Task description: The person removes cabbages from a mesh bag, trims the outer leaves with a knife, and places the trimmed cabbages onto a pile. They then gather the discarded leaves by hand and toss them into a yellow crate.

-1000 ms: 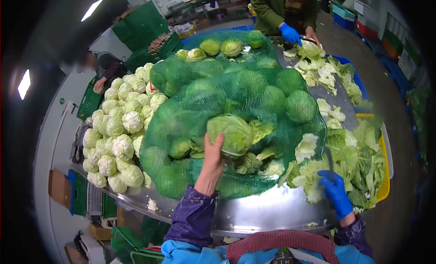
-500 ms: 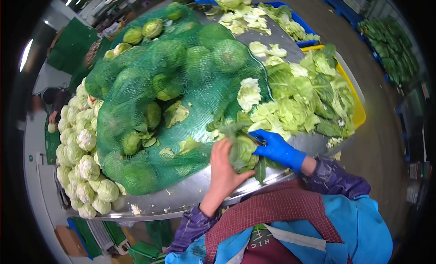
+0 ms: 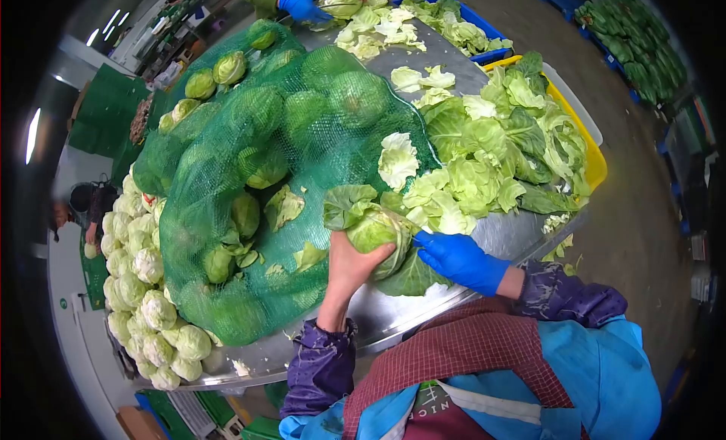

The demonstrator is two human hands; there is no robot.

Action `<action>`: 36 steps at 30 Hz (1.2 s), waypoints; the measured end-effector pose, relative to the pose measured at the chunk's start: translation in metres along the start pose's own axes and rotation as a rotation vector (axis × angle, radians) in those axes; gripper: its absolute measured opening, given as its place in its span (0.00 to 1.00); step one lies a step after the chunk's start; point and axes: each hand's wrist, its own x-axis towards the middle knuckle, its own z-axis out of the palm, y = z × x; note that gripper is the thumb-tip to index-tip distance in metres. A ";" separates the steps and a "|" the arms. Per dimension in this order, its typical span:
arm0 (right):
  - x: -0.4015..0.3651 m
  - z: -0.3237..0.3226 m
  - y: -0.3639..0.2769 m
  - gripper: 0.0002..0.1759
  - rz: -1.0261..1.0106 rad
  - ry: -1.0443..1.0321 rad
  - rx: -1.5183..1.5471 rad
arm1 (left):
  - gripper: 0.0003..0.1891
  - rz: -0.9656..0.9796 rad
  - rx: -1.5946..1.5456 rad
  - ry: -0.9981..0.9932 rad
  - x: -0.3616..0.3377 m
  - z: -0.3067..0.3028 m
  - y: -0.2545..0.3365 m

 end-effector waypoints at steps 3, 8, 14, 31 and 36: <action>0.009 0.003 0.001 0.15 0.022 -0.086 -0.201 | 0.41 0.012 0.056 0.012 0.001 0.005 -0.005; 0.029 0.006 0.015 0.15 0.122 -0.178 -0.294 | 0.42 -0.094 0.056 0.063 0.002 0.017 0.009; 0.029 0.032 0.036 0.17 0.177 -0.207 -0.325 | 0.54 0.182 0.377 0.289 -0.038 0.049 0.012; 0.046 -0.144 0.108 0.18 0.341 0.498 0.121 | 0.49 -0.105 -0.495 0.169 -0.055 0.031 -0.013; 0.014 -0.080 0.016 0.29 0.121 -0.058 0.380 | 0.54 0.056 -0.332 0.105 -0.047 0.042 -0.013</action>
